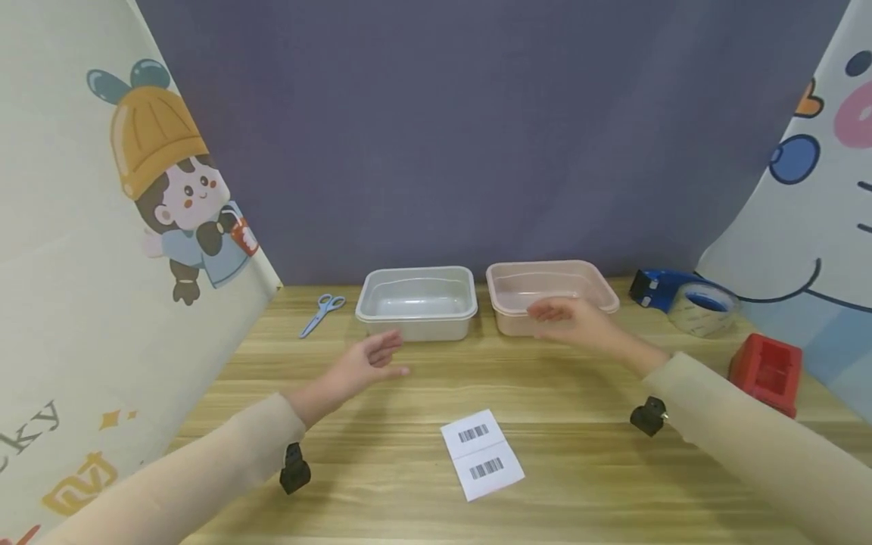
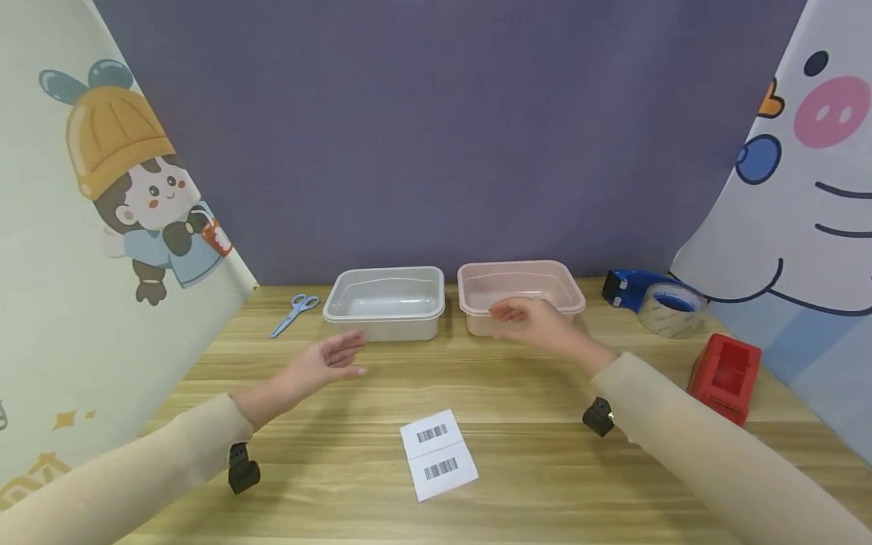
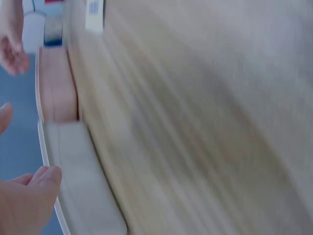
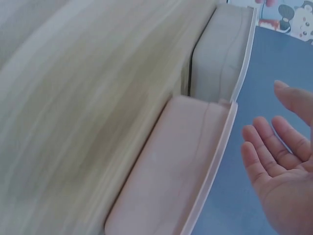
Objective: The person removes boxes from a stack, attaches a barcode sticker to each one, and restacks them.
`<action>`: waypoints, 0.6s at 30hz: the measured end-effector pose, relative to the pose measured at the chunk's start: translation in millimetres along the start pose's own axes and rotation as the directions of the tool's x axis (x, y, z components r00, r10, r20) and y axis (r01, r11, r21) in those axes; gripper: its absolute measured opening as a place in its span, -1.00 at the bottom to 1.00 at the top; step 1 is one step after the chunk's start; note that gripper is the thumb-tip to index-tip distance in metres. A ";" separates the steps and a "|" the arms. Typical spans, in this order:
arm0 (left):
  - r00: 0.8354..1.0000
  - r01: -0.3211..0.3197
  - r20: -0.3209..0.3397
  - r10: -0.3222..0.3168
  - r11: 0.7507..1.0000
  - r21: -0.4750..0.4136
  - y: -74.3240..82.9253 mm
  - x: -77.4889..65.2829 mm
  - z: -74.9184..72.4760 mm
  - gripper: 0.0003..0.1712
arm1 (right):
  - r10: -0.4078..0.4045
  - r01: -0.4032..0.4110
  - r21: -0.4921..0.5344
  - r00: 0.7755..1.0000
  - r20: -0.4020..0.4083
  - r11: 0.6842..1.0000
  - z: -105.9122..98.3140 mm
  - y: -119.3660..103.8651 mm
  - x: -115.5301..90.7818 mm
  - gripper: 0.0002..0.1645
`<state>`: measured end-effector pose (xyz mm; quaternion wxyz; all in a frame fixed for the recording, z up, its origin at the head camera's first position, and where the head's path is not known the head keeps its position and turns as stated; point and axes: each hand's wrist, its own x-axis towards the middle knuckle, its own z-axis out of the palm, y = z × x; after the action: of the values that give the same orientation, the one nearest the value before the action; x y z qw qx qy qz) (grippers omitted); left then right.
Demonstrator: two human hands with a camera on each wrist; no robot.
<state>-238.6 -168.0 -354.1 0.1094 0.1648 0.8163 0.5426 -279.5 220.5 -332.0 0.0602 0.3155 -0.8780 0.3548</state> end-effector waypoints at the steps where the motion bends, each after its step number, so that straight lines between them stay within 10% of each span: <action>1: 1.000 0.003 0.018 -0.003 1.000 -0.003 0.5 -1.4 5.5 -0.07 | 0.008 -0.008 0.011 1.000 0.006 1.000 1.9 -1.2 -0.4 -0.53; 8: 0.995 0.015 0.095 -0.012 0.999 -0.034 1.0 -4.8 50.0 -0.11 | 0.047 -0.051 0.097 0.998 0.041 0.994 17.8 -8.0 -6.1 -0.53; 18: 0.995 0.045 0.087 -0.058 0.988 0.144 8.3 -15.1 90.8 -0.08 | 0.040 -0.061 0.222 0.995 0.096 0.973 43.4 -13.8 -8.9 -0.48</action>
<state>-191.0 -93.7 -381.6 0.1485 0.1755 0.8511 0.4719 -259.0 188.7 -359.0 -0.0249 0.3137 -0.8418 0.4385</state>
